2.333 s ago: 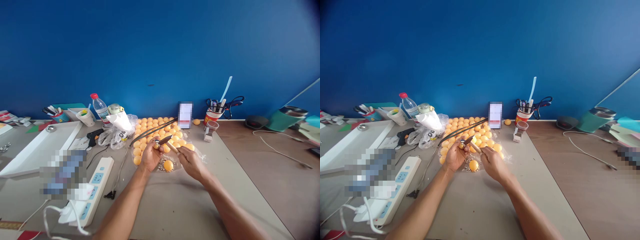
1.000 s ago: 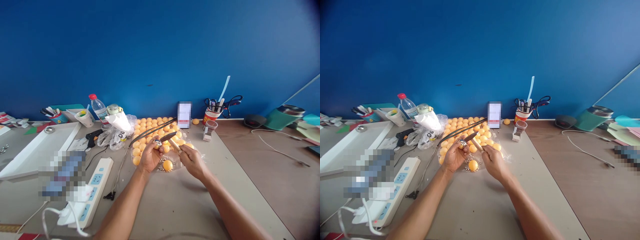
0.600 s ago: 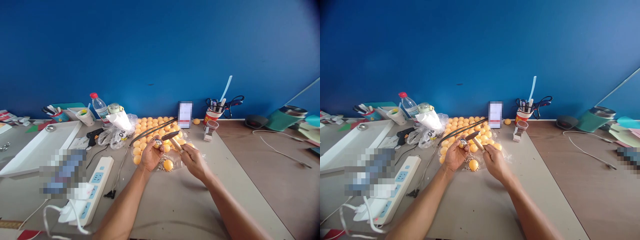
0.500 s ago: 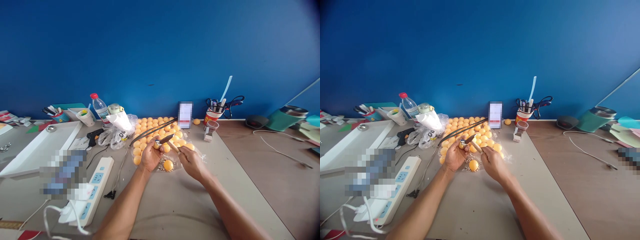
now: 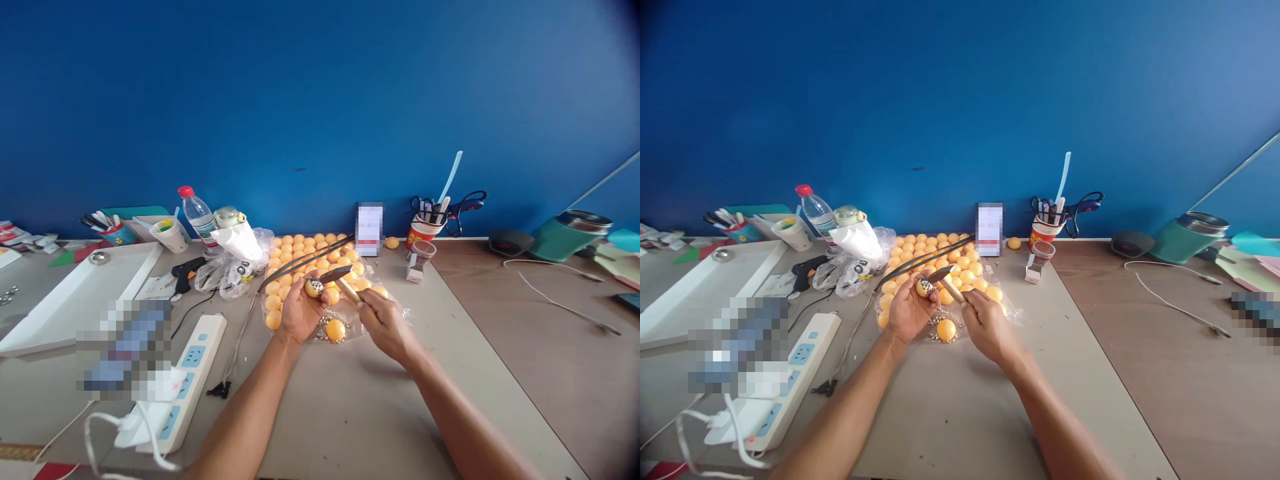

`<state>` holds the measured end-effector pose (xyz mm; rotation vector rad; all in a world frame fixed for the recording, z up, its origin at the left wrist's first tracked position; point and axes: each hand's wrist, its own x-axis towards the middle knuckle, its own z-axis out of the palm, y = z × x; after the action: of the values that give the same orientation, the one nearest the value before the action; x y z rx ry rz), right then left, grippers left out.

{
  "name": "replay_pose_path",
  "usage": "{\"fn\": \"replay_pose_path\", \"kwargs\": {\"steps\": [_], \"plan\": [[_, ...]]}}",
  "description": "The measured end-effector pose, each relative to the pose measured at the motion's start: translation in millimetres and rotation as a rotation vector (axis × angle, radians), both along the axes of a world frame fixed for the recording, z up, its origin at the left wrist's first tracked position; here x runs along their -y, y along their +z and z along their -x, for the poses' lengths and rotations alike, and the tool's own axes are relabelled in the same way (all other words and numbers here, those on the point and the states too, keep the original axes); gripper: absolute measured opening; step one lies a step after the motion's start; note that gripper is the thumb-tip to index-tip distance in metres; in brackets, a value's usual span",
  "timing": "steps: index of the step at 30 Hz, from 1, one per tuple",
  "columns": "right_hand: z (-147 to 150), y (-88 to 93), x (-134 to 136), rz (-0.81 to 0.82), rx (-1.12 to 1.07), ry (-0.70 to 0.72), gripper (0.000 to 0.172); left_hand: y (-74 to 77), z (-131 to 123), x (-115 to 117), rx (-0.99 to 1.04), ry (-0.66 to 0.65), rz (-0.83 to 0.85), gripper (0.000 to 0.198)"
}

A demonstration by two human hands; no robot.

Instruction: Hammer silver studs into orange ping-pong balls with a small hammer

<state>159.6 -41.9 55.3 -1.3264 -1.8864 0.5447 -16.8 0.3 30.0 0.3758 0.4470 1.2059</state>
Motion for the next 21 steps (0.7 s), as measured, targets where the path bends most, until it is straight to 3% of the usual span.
{"fn": "replay_pose_path", "kwargs": {"steps": [21], "plan": [[5.8, -3.1, 8.7, -0.099, 0.138, 0.052, 0.017, 1.4, -2.8, 0.3, -0.056, 0.047, -0.007, 0.024]]}}
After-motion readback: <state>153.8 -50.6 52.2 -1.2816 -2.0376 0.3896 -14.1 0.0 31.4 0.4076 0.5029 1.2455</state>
